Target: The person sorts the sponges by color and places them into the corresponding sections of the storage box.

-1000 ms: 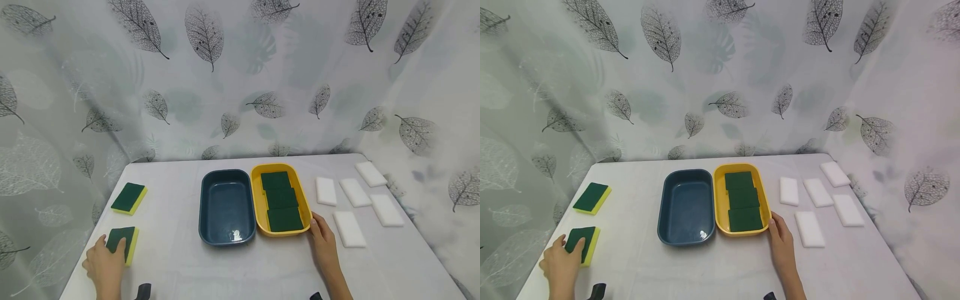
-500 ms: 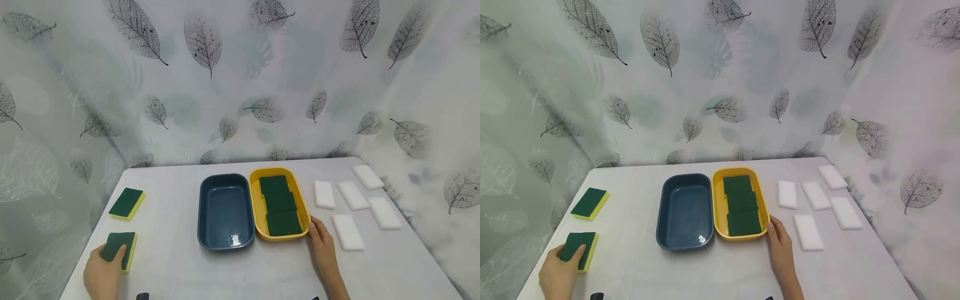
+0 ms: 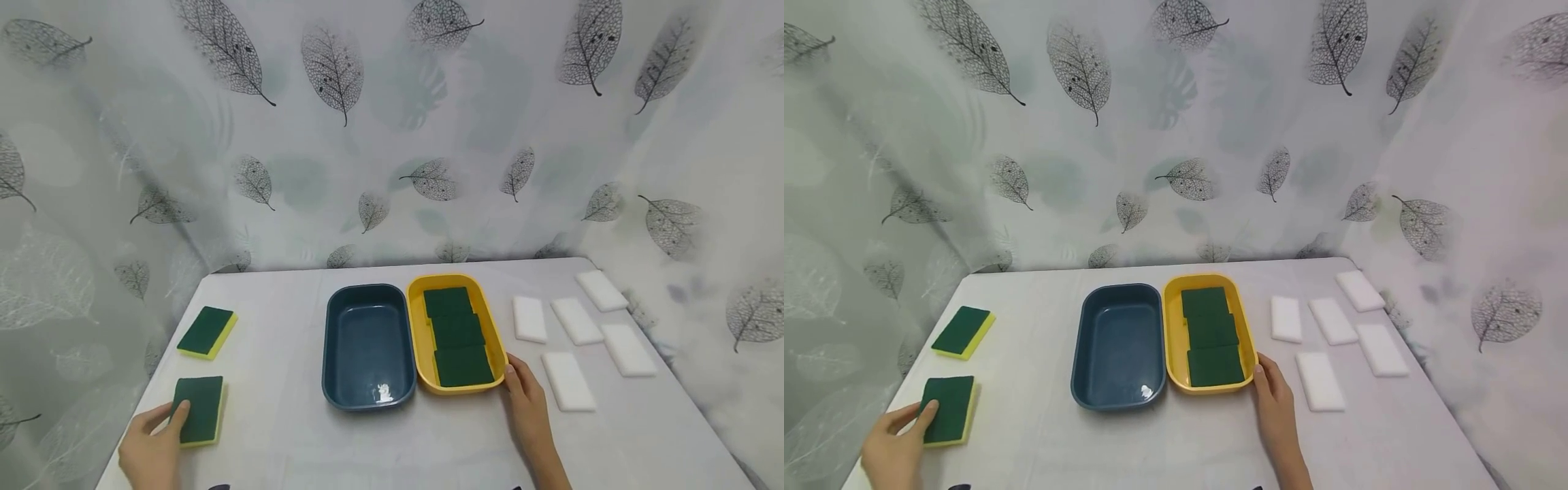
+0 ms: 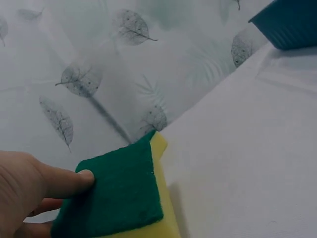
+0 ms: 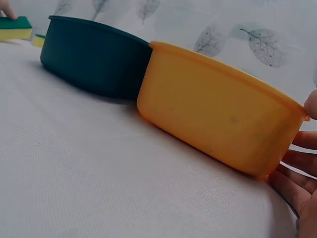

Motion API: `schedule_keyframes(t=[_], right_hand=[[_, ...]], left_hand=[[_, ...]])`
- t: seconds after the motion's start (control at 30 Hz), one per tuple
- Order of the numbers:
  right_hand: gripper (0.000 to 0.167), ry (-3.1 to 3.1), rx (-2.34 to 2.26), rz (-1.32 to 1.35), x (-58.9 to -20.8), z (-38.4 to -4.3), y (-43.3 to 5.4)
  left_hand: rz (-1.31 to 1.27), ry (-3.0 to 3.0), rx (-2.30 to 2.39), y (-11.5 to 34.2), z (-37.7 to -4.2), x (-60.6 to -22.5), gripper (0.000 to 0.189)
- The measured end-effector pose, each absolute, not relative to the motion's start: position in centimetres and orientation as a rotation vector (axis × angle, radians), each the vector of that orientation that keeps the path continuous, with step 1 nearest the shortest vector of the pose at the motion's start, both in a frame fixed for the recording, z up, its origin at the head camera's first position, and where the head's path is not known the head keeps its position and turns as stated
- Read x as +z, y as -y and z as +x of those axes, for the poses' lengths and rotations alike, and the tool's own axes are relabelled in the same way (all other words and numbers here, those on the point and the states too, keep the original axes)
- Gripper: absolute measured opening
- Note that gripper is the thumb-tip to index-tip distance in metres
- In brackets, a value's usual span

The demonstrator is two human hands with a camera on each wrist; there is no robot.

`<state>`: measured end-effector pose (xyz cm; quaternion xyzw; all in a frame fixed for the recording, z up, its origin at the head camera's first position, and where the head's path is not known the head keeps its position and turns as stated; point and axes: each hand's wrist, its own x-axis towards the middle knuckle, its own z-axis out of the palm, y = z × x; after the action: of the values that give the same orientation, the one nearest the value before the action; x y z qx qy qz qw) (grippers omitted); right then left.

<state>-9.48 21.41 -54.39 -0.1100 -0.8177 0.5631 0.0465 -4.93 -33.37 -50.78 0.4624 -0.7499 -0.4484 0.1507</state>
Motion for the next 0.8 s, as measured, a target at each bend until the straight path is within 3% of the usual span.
schedule_keyframes(t=[0.27,0.47,0.8], right_hand=[[0.057,2.489,1.754,-0.337,-54.3,-9.5,-21.4],[0.057,2.49,1.723,-0.339,-54.5,-9.7,-21.5],[0.058,2.496,1.757,-0.34,-54.3,-9.5,-21.4]], left_hand=[[1.381,1.994,-1.567,33.0,-5.2,-50.1,0.023],[1.31,1.998,-1.674,31.8,-5.9,-49.3,0.039],[1.171,2.031,-1.788,29.6,-6.6,-48.1,0.046]])
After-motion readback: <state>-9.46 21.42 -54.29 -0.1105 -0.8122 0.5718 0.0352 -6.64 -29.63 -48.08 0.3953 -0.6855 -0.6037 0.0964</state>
